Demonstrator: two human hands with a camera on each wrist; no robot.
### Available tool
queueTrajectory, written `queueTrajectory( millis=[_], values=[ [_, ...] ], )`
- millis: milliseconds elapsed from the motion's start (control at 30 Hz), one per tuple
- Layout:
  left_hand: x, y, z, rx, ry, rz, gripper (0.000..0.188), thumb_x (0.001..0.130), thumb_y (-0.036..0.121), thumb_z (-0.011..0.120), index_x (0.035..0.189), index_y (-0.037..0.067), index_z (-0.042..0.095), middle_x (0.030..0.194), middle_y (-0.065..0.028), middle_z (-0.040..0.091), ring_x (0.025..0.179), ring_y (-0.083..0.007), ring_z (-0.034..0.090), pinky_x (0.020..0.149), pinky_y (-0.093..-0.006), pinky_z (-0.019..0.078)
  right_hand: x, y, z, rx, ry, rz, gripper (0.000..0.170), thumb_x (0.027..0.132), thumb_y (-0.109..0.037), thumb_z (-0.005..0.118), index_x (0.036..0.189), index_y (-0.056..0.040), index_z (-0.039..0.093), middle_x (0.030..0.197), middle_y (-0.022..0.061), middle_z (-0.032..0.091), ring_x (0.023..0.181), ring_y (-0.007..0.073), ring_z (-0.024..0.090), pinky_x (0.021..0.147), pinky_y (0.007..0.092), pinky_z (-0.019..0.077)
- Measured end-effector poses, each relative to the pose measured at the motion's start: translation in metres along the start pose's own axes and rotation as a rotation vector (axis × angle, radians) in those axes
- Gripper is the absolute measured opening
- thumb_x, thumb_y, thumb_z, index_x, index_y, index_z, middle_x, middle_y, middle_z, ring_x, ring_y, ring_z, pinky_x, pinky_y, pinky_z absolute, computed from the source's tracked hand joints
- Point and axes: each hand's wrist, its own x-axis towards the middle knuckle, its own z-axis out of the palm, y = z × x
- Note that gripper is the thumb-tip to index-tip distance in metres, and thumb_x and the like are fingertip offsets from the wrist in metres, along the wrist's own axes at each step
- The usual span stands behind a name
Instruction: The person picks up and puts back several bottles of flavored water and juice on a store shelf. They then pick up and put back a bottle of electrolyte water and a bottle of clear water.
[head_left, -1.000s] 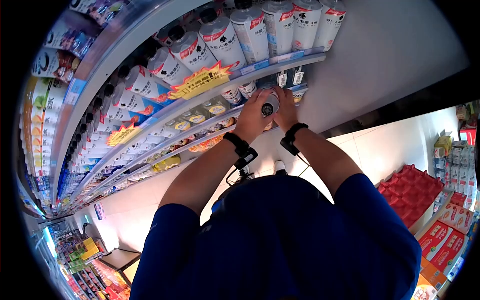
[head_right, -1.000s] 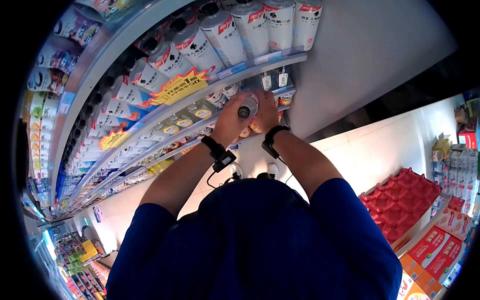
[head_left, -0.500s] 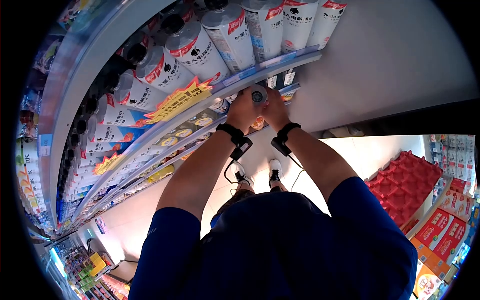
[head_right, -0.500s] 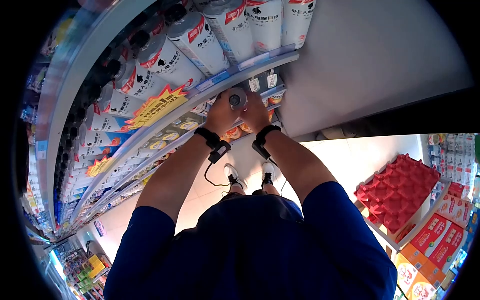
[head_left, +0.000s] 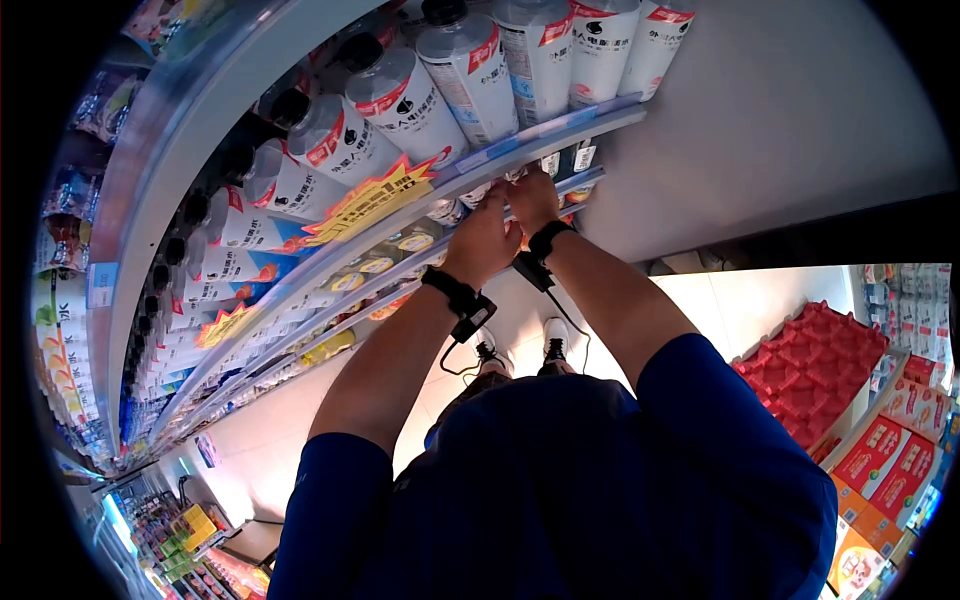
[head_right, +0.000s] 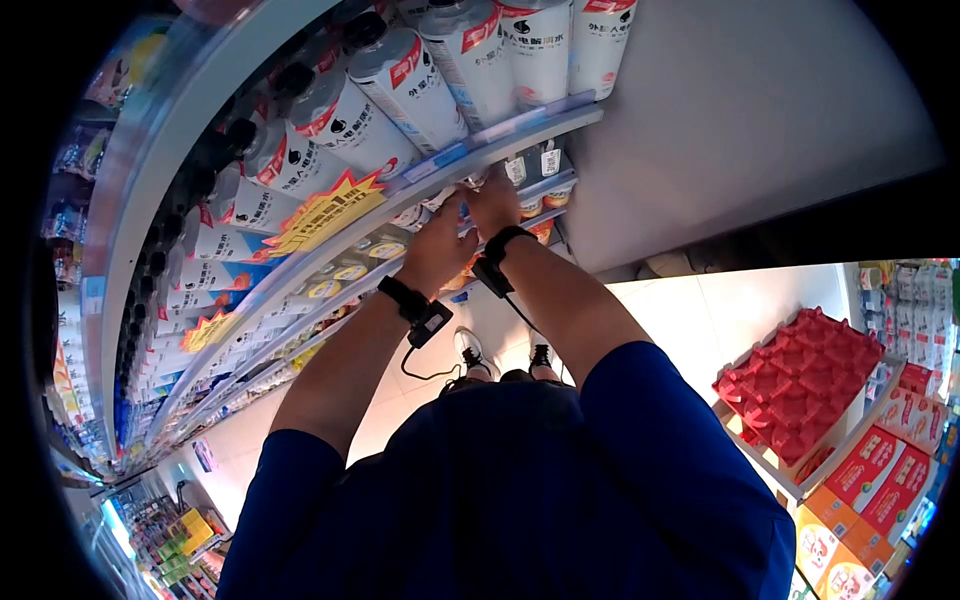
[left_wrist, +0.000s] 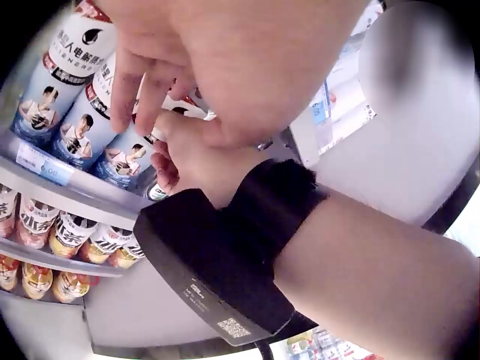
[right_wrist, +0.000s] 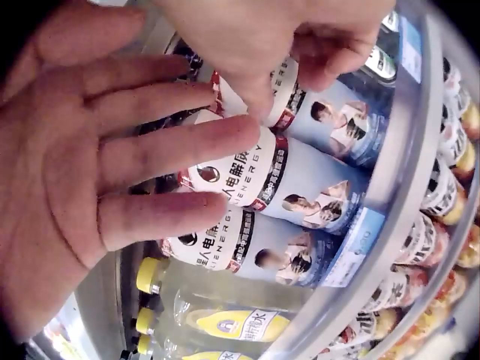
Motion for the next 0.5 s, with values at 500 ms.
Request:
queueTrajectory(
  millis=[500],
  values=[
    [-0.094, -0.056, -0.02, -0.595, -0.263, -0.688, 0.025, 0.099, 0.017, 0.054, 0.119, 0.003, 0.057, 0.11, -0.0074, 0.067, 0.097, -0.0136, 0.064, 0.076, -0.028, 0.0522, 0.069, 0.116, -0.1, 0.113, 0.015, -0.297, 0.062, 0.072, -0.023, 0.082, 0.121, 0.0015, 0.053, 0.113, 0.0191, 0.064, 0.106, 0.0344, 0.062, 0.093, 0.0421, 0.0497]
  ],
)
